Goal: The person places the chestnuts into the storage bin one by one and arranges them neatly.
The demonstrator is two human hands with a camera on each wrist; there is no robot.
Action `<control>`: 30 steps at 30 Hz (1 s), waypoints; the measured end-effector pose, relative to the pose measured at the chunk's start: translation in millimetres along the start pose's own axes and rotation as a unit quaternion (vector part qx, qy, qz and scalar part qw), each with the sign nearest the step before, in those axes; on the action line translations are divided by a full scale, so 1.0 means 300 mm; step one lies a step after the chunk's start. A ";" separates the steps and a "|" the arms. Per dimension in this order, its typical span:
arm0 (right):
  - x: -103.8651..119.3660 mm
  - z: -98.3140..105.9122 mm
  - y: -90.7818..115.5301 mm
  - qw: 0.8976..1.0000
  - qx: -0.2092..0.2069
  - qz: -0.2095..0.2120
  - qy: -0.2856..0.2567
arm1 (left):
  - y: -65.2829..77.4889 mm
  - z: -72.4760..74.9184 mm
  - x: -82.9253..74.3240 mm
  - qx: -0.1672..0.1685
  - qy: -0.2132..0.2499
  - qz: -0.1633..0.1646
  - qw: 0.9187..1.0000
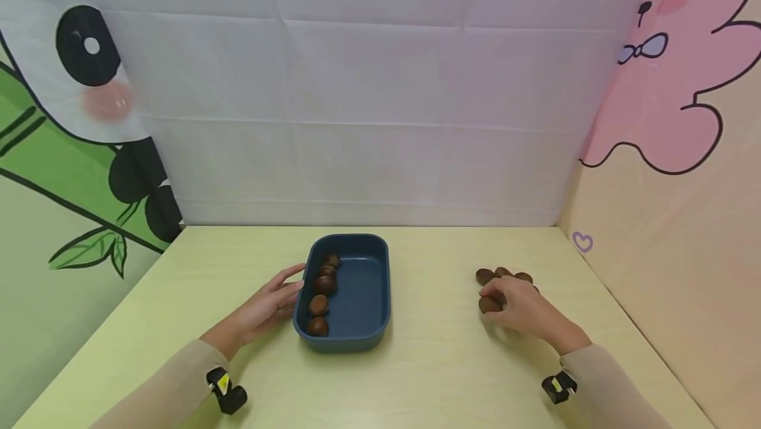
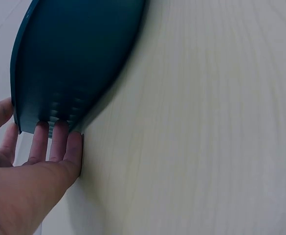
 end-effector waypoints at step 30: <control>0.594 0.056 -0.615 0.984 0.056 0.142 -0.097 | -0.008 0.004 0.004 0.003 0.004 -0.004 1.000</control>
Point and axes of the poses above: each hand's wrist, its own y-axis away from the middle knuckle, its own z-axis out of the back of the hand, x = y × z, the point moved 8 cm from there along -y, towards the middle knuckle, and after that the axes turned 14 degrees about x, right-handed, at the moved point
